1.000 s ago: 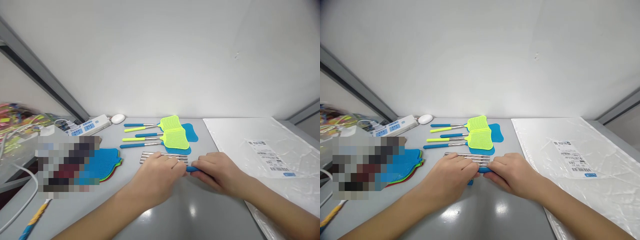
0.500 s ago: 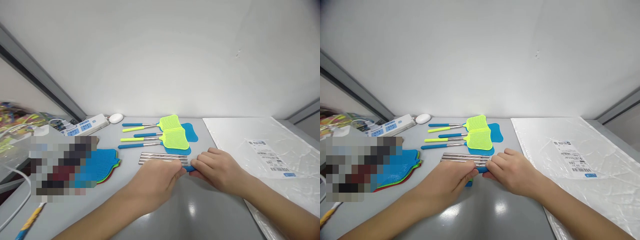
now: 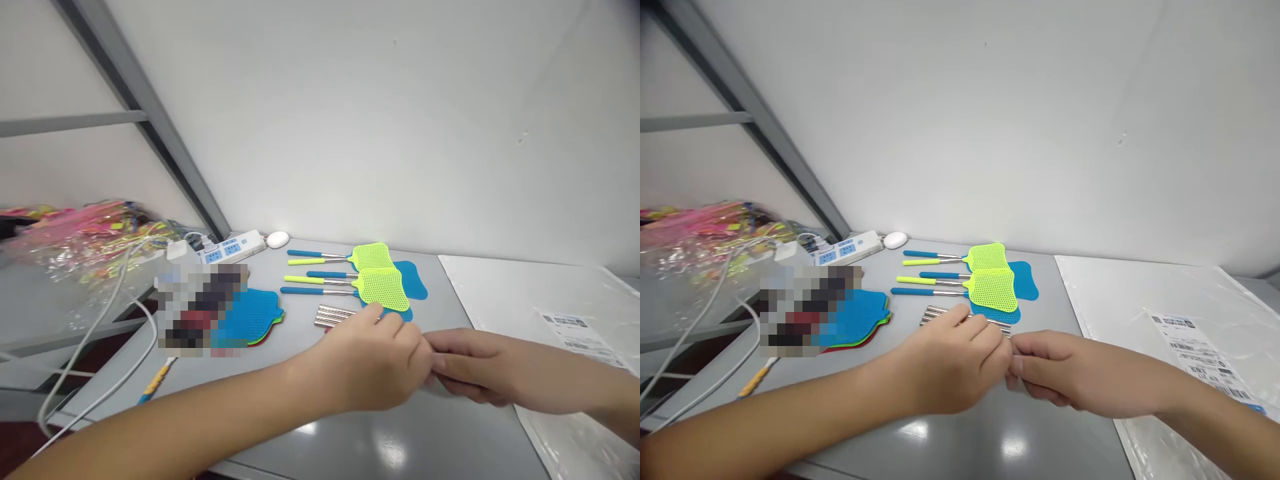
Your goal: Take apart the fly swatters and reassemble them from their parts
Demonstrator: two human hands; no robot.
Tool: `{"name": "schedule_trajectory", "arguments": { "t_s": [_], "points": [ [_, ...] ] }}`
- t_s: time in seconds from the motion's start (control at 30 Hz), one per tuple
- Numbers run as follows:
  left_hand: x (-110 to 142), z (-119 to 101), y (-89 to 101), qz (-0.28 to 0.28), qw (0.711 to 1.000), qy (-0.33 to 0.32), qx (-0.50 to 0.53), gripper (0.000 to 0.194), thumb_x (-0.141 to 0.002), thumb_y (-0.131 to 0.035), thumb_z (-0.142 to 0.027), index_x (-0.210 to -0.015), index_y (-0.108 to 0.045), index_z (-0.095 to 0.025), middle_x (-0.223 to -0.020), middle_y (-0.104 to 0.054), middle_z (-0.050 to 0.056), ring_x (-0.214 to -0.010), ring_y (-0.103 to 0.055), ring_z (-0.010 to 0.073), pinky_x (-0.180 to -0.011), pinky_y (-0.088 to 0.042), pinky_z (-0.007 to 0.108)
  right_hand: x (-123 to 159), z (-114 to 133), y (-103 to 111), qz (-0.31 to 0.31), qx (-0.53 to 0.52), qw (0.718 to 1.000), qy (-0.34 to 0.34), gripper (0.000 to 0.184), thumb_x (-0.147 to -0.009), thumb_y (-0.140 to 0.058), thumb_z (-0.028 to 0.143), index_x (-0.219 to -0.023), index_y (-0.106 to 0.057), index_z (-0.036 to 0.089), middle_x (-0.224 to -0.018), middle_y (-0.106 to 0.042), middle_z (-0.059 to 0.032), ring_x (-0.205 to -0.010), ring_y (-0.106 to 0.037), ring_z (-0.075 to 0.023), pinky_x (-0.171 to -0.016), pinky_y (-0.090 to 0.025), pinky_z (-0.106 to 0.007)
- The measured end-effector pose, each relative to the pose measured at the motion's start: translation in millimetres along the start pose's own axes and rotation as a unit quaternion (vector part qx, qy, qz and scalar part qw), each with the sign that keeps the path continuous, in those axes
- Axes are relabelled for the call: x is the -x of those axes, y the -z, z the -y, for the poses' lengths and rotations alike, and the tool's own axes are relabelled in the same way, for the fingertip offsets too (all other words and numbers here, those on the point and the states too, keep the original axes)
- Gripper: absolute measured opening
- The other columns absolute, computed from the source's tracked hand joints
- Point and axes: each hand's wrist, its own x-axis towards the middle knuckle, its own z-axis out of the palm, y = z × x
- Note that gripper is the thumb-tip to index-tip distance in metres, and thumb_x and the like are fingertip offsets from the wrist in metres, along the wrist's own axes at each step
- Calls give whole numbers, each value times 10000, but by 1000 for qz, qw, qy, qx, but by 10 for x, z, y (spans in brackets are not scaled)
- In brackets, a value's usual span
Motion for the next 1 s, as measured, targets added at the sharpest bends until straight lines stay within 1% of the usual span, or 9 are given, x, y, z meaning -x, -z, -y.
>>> {"name": "schedule_trajectory", "arguments": {
  "t_s": [0.07,0.17,0.3,0.37,0.47,0.63,0.77,0.93,1.0],
  "points": [
    [5,-42,133,0,1000,-1,-7,159,-913,-405,-137,-873,-558,-140,-716,-544,48,-596,-472,169,-536,-302,334,33,31,7,66,-120,989,-54,324,-994,-378,484,-861,-529,230,-641,-385,49,-529,-275,-86,-453,-217,-217],
    [96,-123,282,19,1000,2,-2,113,-881,-441,-145,-828,-540,-153,-686,-532,42,-553,-464,163,-478,-282,327,55,10,-138,75,-165,982,-57,313,-972,-431,493,-869,-555,224,-644,-363,53,-536,-265,-81,-455,-214,-207],
    [268,-209,381,101,993,38,47,67,-855,-521,-198,-792,-509,-180,-654,-556,22,-496,-501,161,-401,-262,316,47,-14,-442,-56,35,996,55,269,-973,-438,448,-984,-638,268,-804,-626,-2,-649,-528,-123,-530,-419,-217],
    [315,-218,421,165,980,74,82,82,-832,-577,-212,-804,-504,-186,-665,-591,17,-495,-546,161,-376,-242,300,30,41,-533,-119,150,974,118,254,-971,-443,419,-1074,-644,304,-910,-702,-7,-753,-625,-159,-591,-489,-232],
    [324,-197,484,216,963,115,116,150,-779,-645,-203,-810,-499,-196,-672,-624,8,-494,-592,168,-361,-196,287,4,177,-566,-152,236,944,175,238,-972,-450,375,-1121,-632,336,-974,-734,13,-800,-673,-168,-636,-523,-235],
    [308,-183,528,247,946,130,163,260,-677,-709,-145,-817,-501,-214,-660,-645,-27,-451,-584,170,-347,-151,276,-13,221,-572,-186,305,911,205,182,-954,-485,265,-975,-658,318,-727,-728,31,-508,-617,-150,-453,-419,-245],
    [329,-196,463,266,935,144,185,334,-610,-705,-97,-844,-514,-240,-546,-577,-68,-343,-462,150,-352,-133,261,-19,132,-604,-223,397,869,193,118,-926,-536,270,-889,-645,300,-564,-665,37,-384,-527,-157,-431,-330,-276],
    [351,-185,378,226,918,201,258,65,-844,-558,-219,-804,-515,-247,-561,-587,-49,-388,-465,138,-402,-197,256,-39,59,-567,-235,494,819,170,117,-882,-558,223,-777,-536,271,-553,-632,49,-371,-524,-156,-401,-224,-286],
    [335,-159,358,219,914,219,262,205,-934,-465,-293,-739,-502,-239,-556,-592,-43,-400,-474,130,-415,-224,251,-55,0,-529,-237,545,782,186,156,-802,-569,129,-772,-494,262,-582,-621,55,-366,-529,-153,-397,-180,-299]
  ]
}}
